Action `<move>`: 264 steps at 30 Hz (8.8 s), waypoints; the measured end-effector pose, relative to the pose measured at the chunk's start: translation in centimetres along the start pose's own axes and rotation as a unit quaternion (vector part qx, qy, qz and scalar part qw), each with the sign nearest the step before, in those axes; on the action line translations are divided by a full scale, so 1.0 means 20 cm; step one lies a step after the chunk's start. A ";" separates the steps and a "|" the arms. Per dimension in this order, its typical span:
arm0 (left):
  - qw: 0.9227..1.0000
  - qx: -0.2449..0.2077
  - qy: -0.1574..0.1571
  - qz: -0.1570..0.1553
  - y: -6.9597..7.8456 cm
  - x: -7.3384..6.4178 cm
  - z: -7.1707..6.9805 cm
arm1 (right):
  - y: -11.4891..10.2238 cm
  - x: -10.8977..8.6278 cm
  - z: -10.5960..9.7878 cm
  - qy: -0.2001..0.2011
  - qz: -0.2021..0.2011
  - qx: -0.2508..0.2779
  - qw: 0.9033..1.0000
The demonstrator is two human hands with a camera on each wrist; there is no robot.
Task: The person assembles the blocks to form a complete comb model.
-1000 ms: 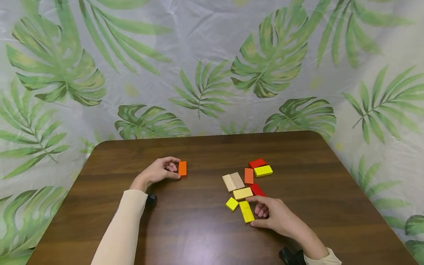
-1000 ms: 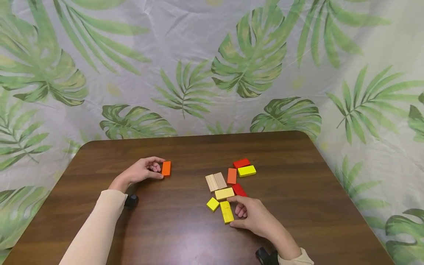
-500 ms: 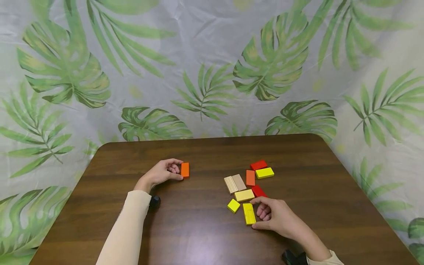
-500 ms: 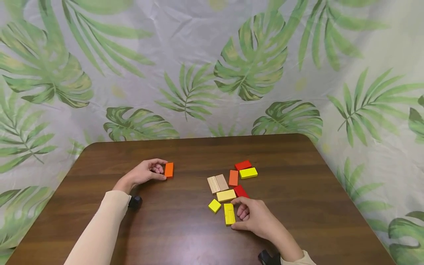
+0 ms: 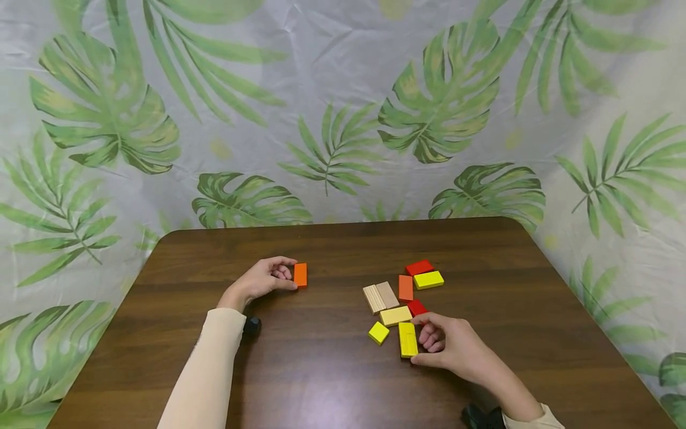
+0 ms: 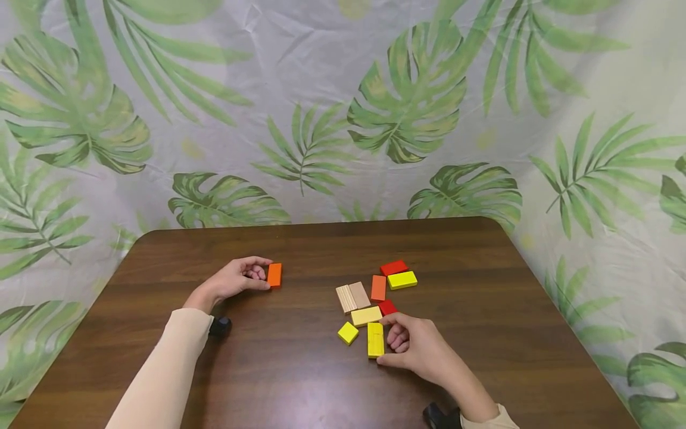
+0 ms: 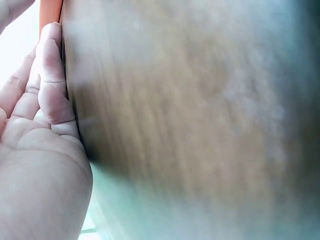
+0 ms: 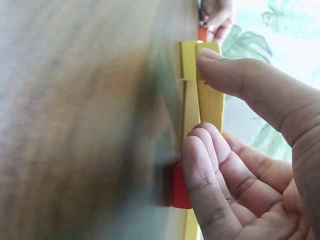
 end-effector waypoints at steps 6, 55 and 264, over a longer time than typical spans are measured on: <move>1.000 -0.014 0.008 -0.001 -0.01 0.01 0.01 | -0.06 0.06 -0.01 0.014 -0.016 -0.017 1.000; 1.000 0.011 0.015 -0.014 0.01 0.01 0.00 | -0.57 0.56 0.39 -0.059 -0.073 -0.022 0.995; 0.997 0.077 -0.019 0.009 0.05 -0.05 0.01 | -0.56 0.77 0.65 -0.008 0.004 -0.010 1.000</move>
Point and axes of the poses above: each hand's wrist, its own x-axis towards the middle knuckle, its own z-axis out of the palm, y = z × x, the point moved 3 cm from there along x, towards the middle knuckle, and after that the axes turned 5 degrees about z, right-handed, at the moved point
